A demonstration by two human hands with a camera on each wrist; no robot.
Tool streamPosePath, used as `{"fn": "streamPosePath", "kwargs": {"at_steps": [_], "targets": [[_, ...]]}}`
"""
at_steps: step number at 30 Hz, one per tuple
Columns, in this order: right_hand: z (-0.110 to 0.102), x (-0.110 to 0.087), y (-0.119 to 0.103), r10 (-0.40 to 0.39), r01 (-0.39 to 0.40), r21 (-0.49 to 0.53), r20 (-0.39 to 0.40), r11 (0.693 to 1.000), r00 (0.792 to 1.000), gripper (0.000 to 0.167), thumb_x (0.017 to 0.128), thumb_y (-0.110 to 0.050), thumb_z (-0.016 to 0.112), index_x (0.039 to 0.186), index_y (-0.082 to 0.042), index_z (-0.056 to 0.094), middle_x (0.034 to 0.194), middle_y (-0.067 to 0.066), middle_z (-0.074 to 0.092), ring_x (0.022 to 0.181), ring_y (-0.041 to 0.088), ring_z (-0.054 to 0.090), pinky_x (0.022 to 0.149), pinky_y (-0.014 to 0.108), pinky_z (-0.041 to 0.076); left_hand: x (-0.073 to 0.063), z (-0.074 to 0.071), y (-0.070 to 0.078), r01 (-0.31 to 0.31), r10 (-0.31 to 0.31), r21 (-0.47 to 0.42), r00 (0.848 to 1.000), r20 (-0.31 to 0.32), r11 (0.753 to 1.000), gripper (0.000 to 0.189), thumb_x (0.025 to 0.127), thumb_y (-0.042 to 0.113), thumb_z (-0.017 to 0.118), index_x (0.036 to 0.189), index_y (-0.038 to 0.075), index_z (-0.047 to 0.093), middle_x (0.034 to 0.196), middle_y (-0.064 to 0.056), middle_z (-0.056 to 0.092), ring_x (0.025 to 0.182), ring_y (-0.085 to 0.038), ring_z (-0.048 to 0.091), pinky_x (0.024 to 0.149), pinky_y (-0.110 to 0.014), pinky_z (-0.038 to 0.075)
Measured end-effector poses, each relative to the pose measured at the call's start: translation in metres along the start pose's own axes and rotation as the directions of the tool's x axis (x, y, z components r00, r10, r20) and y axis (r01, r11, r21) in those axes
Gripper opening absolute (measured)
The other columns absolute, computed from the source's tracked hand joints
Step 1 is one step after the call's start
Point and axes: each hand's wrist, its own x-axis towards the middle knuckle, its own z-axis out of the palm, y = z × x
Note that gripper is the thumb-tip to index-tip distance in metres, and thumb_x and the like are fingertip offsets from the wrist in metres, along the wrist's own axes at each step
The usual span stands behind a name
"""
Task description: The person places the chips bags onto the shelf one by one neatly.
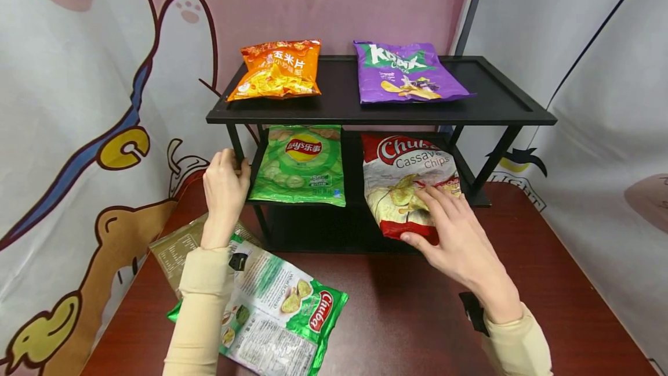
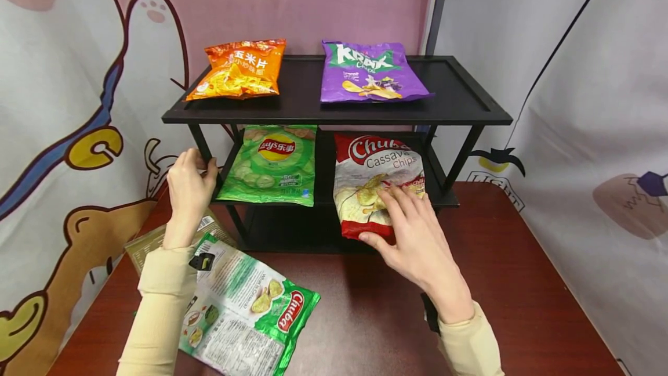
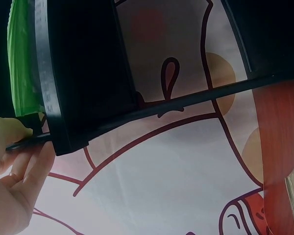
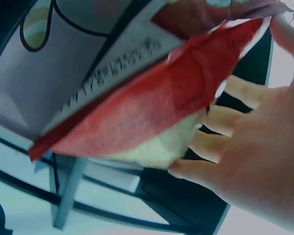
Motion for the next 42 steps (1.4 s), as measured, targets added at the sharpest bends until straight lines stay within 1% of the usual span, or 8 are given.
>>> {"fn": "streamPosePath", "kwargs": {"at_steps": [4, 8, 13, 17, 22, 27, 33, 42], "targets": [[0.008, -0.003, -0.003, 0.000, 0.004, -0.041, 0.100, 0.999, 0.995, 0.078, 0.071, -0.049, 0.074, 0.134, -0.011, 0.049, 0.140, 0.018, 0.047, 0.130, 0.039, 0.038, 0.107, 0.069, 0.018, 0.000, -0.001, 0.000, 0.005, -0.005, 0.001, 1.000, 0.005, 1.000, 0.015, 0.086, 0.007, 0.061, 0.081, -0.006, 0.056, 0.073, -0.022, 0.055, 0.066, -0.040, 0.057, 0.061, -0.048, 0.045], [0.017, -0.003, -0.003, -0.045, 0.054, -0.104, 0.088, 0.993, 0.995, 0.081, 0.064, -0.054, 0.078, 0.130, -0.014, 0.053, 0.139, 0.019, 0.047, 0.129, 0.040, 0.038, 0.105, 0.070, 0.019, -0.001, -0.002, -0.001, 0.012, -0.012, 0.004, 1.000, 0.004, 1.000, 0.015, 0.086, 0.007, 0.061, 0.080, -0.006, 0.055, 0.073, -0.022, 0.055, 0.066, -0.040, 0.057, 0.061, -0.048, 0.046], [0.030, 0.001, -0.001, -0.126, 0.124, -0.181, -0.001, 0.976, 0.992, 0.069, 0.060, -0.035, 0.085, 0.121, -0.015, 0.059, 0.132, 0.018, 0.054, 0.123, 0.039, 0.046, 0.103, 0.069, 0.025, -0.001, -0.003, -0.003, 0.017, -0.017, 0.006, 1.000, 0.001, 1.000, 0.016, 0.086, 0.007, 0.062, 0.080, -0.006, 0.055, 0.073, -0.022, 0.055, 0.066, -0.041, 0.058, 0.060, -0.048, 0.046], [0.037, 0.007, -0.001, -0.145, 0.138, -0.203, -0.018, 0.969, 0.989, 0.063, 0.059, -0.020, 0.081, 0.119, -0.016, 0.060, 0.126, 0.016, 0.059, 0.118, 0.035, 0.051, 0.100, 0.067, 0.030, -0.002, -0.004, -0.003, 0.019, -0.019, 0.007, 1.000, 0.001, 1.000, 0.016, 0.086, 0.008, 0.062, 0.080, -0.005, 0.055, 0.073, -0.022, 0.055, 0.066, -0.041, 0.058, 0.060, -0.048, 0.046], [0.047, 0.014, -0.004, -0.134, 0.139, -0.205, 0.039, 0.969, 0.990, 0.062, 0.061, -0.013, 0.075, 0.121, -0.016, 0.059, 0.127, 0.014, 0.060, 0.117, 0.033, 0.054, 0.099, 0.065, 0.032, -0.002, -0.003, -0.003, 0.025, -0.025, 0.006, 1.000, 0.002, 1.000, 0.015, 0.086, 0.007, 0.062, 0.080, -0.005, 0.055, 0.074, -0.022, 0.055, 0.067, -0.041, 0.058, 0.060, -0.049, 0.045], [0.051, 0.019, -0.007, -0.094, 0.110, -0.194, 0.092, 0.975, 0.991, 0.060, 0.064, -0.007, 0.066, 0.123, -0.016, 0.058, 0.129, 0.014, 0.059, 0.118, 0.034, 0.055, 0.098, 0.069, 0.034, -0.002, -0.002, -0.001, 0.024, -0.024, 0.011, 1.000, 0.010, 1.000, 0.016, 0.086, 0.008, 0.062, 0.080, -0.005, 0.055, 0.075, -0.022, 0.056, 0.068, -0.041, 0.058, 0.061, -0.049, 0.046], [0.050, 0.025, -0.007, -0.053, 0.071, -0.142, 0.129, 0.987, 0.990, 0.061, 0.066, -0.008, 0.067, 0.126, -0.017, 0.056, 0.129, 0.013, 0.058, 0.117, 0.035, 0.056, 0.097, 0.068, 0.036, -0.001, -0.001, 0.000, 0.023, -0.023, 0.009, 1.000, 0.010, 1.000, 0.016, 0.086, 0.008, 0.062, 0.080, -0.005, 0.055, 0.074, -0.022, 0.056, 0.067, -0.040, 0.058, 0.061, -0.048, 0.046], [0.051, 0.036, -0.001, -0.008, 0.021, -0.102, 0.133, 0.995, 0.991, 0.055, 0.073, -0.019, 0.069, 0.126, -0.017, 0.056, 0.127, 0.010, 0.060, 0.108, 0.034, 0.059, 0.092, 0.052, 0.047, 0.000, 0.000, 0.001, 0.010, -0.010, 0.006, 1.000, 0.005, 1.000, 0.015, 0.086, 0.007, 0.061, 0.080, -0.005, 0.056, 0.074, -0.022, 0.055, 0.067, -0.040, 0.058, 0.060, -0.048, 0.045]]}}
